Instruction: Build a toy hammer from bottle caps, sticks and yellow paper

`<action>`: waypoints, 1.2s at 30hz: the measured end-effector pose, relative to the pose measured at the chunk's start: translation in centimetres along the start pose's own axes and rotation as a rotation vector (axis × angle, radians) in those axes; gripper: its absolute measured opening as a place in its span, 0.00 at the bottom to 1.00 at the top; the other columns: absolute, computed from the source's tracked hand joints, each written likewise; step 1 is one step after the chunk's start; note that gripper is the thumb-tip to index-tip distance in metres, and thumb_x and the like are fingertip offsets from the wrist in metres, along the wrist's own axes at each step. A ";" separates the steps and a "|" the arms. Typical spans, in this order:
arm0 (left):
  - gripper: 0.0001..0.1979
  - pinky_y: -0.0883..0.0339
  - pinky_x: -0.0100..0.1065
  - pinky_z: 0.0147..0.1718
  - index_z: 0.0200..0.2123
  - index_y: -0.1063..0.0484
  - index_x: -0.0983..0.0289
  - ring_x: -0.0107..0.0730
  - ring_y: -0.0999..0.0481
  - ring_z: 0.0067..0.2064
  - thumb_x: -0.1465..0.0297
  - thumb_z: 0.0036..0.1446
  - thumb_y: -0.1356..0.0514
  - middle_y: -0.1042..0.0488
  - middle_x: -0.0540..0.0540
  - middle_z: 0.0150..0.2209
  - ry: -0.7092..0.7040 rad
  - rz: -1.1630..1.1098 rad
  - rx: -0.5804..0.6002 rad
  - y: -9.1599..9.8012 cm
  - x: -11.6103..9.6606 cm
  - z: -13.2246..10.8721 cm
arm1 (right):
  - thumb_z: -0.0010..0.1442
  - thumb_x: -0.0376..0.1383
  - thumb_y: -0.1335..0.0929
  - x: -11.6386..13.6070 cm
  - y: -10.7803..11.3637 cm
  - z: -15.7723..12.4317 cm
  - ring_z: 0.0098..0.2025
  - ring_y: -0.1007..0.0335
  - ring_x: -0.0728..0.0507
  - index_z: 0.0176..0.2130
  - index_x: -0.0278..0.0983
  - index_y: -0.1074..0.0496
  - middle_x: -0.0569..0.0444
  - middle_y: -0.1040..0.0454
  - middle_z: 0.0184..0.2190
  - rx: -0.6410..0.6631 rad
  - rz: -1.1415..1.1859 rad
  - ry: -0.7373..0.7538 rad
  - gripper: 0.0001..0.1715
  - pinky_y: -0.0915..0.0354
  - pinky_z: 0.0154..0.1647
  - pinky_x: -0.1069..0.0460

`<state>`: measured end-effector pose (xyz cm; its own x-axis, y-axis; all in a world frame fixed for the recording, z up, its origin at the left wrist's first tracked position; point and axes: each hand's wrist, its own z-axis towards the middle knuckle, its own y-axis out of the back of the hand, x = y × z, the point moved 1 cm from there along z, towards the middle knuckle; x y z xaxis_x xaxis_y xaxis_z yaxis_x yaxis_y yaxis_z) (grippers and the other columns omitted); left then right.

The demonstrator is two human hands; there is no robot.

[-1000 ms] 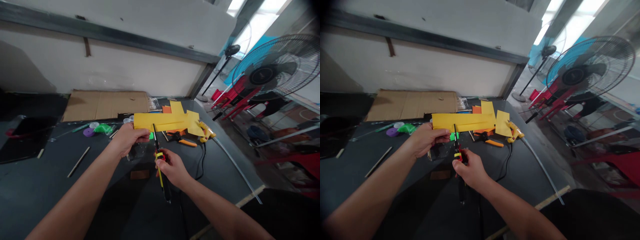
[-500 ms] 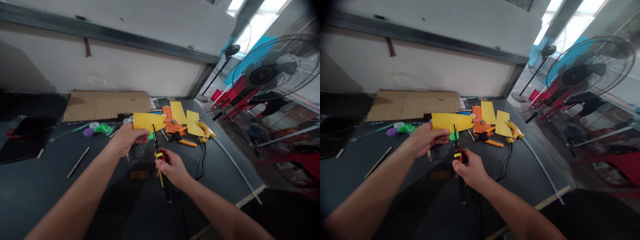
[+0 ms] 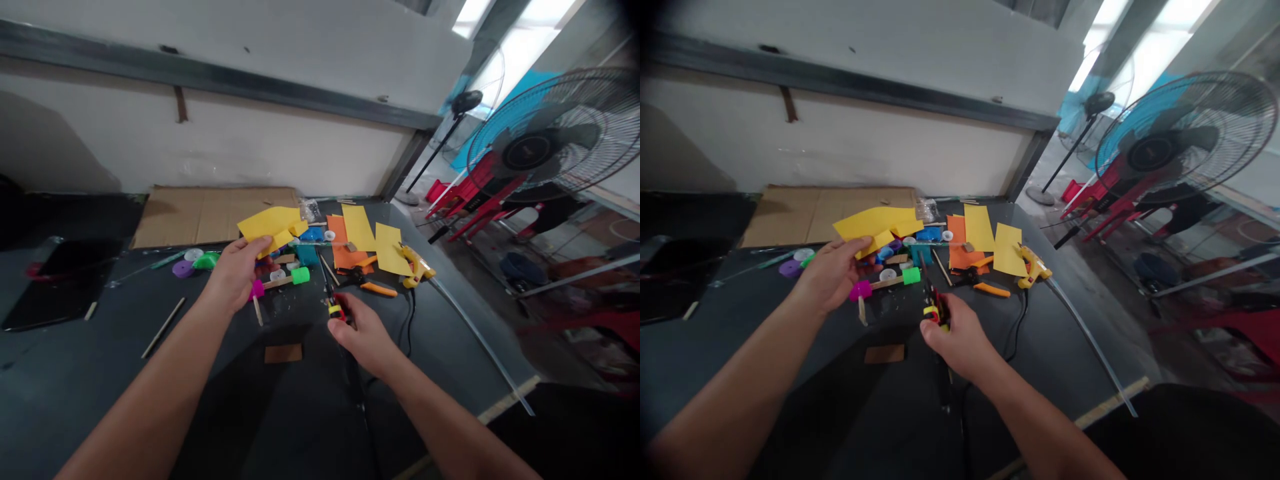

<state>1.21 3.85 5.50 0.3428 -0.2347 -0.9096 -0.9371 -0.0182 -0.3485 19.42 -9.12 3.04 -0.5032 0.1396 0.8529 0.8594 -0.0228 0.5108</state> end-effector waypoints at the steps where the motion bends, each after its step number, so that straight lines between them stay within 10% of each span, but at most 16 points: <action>1: 0.09 0.29 0.28 0.24 0.30 0.26 0.67 0.25 0.28 0.26 0.72 0.43 0.34 0.25 0.52 0.30 -0.003 -0.023 0.016 0.1 -0.1 0.0 | 0.52 0.40 0.34 0.0 0.7 0.3 0.39 0.33 0.41 0.41 0.37 0.32 0.50 0.30 0.37 -0.074 -0.176 0.019 0.16 0.35 0.40 0.47; 8: 0.08 0.25 0.33 0.35 0.31 0.25 0.65 0.34 0.23 0.38 0.79 0.44 0.36 0.22 0.56 0.39 0.006 -0.087 0.044 1.1 -1.5 0.4 | 0.52 0.46 0.34 -1.6 2.0 2.1 0.45 0.33 0.33 0.44 0.29 0.34 0.39 0.32 0.41 -0.331 -0.833 -0.086 0.26 0.35 0.41 0.45; 17: 0.09 0.51 0.20 0.12 0.23 0.34 0.64 0.15 0.43 0.17 0.76 0.45 0.35 0.36 0.44 0.20 0.006 -0.178 -0.063 2.1 -1.4 1.2 | 0.53 0.49 0.34 -0.9 0.5 4.4 0.45 0.33 0.30 0.46 0.26 0.34 0.33 0.30 0.42 -0.242 -1.035 -0.093 0.31 0.37 0.44 0.41; 24: 0.07 0.32 0.25 0.21 0.27 0.30 0.66 0.23 0.29 0.23 0.76 0.42 0.35 0.26 0.51 0.27 -0.030 -0.044 -0.064 2.4 -0.9 1.5 | 0.56 0.55 0.34 0.9 1.4 5.1 0.42 0.29 0.29 0.44 0.24 0.31 0.31 0.29 0.39 -0.118 -1.110 -0.052 0.35 0.36 0.38 0.41; 31: 0.12 0.31 0.26 0.29 0.29 0.28 0.66 0.26 0.25 0.30 0.72 0.37 0.32 0.24 0.50 0.30 -0.095 -0.017 -0.029 1.5 -0.3 1.1 | 0.63 0.39 0.38 5.2 0.5 5.3 0.33 0.28 0.44 0.42 0.36 0.33 0.50 0.25 0.33 -0.190 -0.516 0.377 0.10 0.36 0.35 0.50; 36: 0.12 0.31 0.29 0.34 0.27 0.27 0.65 0.28 0.24 0.33 0.71 0.37 0.30 0.23 0.50 0.30 -0.084 -0.066 0.107 0.0 -0.5 -0.4 | 0.60 0.39 0.35 5.4 -1.7 6.9 0.26 0.29 0.49 0.44 0.40 0.40 0.57 0.28 0.29 -0.052 0.242 0.263 0.13 0.35 0.22 0.55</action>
<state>0.99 3.59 6.02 0.4118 -0.1541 -0.8981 -0.9016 0.0742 -0.4261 15.89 -1.50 6.05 -0.2974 -0.1351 0.9452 0.9542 -0.0750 0.2895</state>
